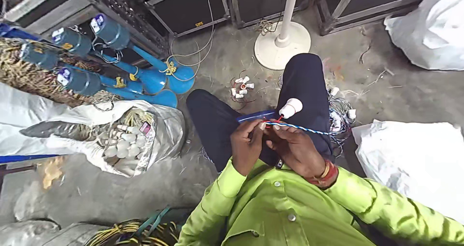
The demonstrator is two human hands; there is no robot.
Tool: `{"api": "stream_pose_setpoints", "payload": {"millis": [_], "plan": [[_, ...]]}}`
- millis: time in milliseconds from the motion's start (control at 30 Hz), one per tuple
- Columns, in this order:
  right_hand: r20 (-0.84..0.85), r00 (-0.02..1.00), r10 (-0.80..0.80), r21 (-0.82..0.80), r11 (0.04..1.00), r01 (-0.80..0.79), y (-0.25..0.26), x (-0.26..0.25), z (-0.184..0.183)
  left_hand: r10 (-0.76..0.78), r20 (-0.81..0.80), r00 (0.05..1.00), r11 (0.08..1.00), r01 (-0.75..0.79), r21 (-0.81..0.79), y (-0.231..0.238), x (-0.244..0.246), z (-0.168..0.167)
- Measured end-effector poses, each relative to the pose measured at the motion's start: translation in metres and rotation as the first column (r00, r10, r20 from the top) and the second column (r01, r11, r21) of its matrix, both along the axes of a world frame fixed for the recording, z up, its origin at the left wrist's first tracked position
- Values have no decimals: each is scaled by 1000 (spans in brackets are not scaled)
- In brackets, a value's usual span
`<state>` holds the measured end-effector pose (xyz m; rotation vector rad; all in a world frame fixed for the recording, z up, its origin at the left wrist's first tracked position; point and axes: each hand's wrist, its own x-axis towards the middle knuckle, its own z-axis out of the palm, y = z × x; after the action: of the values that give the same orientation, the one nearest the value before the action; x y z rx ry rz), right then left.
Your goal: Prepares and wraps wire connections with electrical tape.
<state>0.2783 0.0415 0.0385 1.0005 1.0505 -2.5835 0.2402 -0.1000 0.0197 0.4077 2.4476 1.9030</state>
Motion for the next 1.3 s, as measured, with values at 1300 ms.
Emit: {"api": "stream_pose_setpoints", "payload": {"millis": [1300], "plan": [[9,779,627,853,401,-333,22,9,-17,-233,500,834,936,53,348,-12,-8,-17]]}}
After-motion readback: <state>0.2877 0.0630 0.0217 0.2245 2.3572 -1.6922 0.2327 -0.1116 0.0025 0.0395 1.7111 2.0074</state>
